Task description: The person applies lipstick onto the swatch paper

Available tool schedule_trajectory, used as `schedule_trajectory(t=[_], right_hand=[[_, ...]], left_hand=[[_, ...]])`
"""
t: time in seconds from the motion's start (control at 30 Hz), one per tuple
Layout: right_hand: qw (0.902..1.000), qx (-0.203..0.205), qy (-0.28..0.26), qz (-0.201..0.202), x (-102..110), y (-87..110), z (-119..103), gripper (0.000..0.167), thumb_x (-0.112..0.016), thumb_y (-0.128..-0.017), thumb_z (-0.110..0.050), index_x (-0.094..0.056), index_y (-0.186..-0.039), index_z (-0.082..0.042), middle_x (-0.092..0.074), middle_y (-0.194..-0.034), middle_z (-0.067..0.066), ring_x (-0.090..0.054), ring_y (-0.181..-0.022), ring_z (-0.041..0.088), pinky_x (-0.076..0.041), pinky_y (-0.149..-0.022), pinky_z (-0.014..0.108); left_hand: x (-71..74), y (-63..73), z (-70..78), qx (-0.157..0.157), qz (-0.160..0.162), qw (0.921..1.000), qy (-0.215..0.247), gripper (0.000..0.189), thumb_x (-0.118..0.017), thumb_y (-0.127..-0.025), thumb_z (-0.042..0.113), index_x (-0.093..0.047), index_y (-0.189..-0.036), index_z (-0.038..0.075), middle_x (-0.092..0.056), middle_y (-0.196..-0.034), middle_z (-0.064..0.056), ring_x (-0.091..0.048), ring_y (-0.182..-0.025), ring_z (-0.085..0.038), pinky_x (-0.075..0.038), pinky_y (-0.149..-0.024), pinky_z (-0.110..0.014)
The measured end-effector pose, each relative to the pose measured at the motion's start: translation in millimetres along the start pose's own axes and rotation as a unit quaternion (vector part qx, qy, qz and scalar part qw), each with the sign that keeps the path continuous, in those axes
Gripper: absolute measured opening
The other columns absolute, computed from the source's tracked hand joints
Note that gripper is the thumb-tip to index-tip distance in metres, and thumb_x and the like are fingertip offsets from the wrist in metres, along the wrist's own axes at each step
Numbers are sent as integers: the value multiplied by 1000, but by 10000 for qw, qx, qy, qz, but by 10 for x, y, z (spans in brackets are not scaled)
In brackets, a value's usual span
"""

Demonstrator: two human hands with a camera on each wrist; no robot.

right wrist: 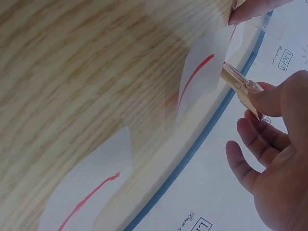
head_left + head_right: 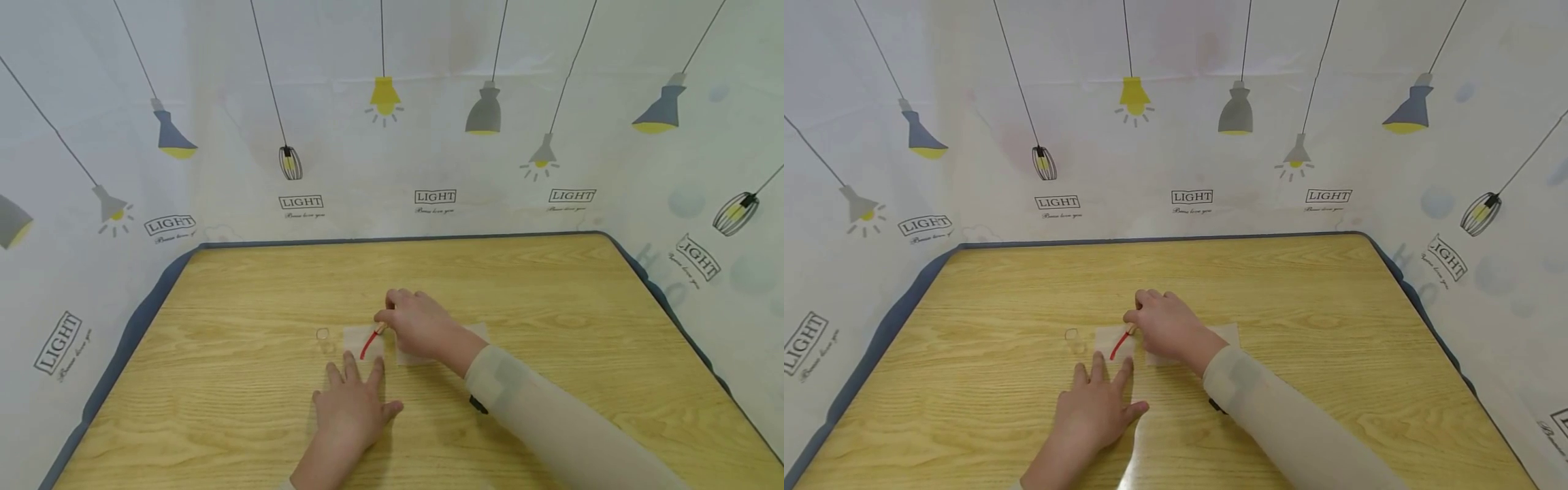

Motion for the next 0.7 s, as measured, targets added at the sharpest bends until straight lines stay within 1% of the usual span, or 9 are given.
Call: schedule_trajectory(t=[0.27,0.33,0.4,0.5,0.57,0.7], right_hand=[[10000,-5,-40,-3,-7,6,23,40,-72,-101,-13,-71,-139,-26,-65,-131,4,-64,-121,22,-55,-106,46],[9999,-6,-97,32,-7,11,30,38,-71,-103,-15,-70,-139,-26,-65,-130,4,-65,-118,21,-56,-104,45],[9997,-14,-215,108,-7,16,46,36,-70,-104,-16,-70,-139,-25,-65,-129,4,-67,-108,21,-59,-97,43],[9980,-70,-522,342,16,45,75,34,-68,-105,-16,-71,-138,-23,-65,-127,5,-65,-92,19,-60,-87,38],[9950,-125,-838,535,42,76,97,33,-67,-105,-14,-72,-137,-21,-65,-126,5,-63,-86,18,-59,-82,35],[9847,-235,-1499,861,97,160,127,30,-65,-106,-13,-73,-135,-18,-64,-122,5,-63,-87,16,-58,-79,32]], left_hand=[[-15,-17,5,-20,-56,10000,30,84,-67,-93,71,-47,-161,28,-34,-169,-30,-37,-151,-58,-50,-100,-77],[-18,-25,3,-12,-83,10000,46,84,-67,-93,71,-47,-161,28,-34,-169,-30,-36,-151,-58,-50,-100,-78],[-23,-30,2,-14,-79,10000,47,84,-68,-92,71,-48,-161,28,-34,-168,-30,-37,-151,-57,-50,-99,-78],[-20,-35,2,-16,-37,10000,90,84,-69,-91,71,-49,-160,28,-35,-168,-31,-37,-151,-58,-51,-98,-78],[-18,-36,0,-31,2,9999,98,84,-69,-91,71,-50,-160,28,-35,-168,-31,-38,-150,-57,-51,-97,-78],[-24,-35,-10,-42,67,9999,103,84,-70,-90,71,-51,-159,28,-35,-167,-31,-39,-149,-57,-51,-96,-78]])
Point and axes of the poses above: each hand's wrist, its own y-axis away from the middle knuckle, its own x-axis out of the back of the hand, z = x × y, the point moved 1 cm from there along -y, towards the middle knuckle
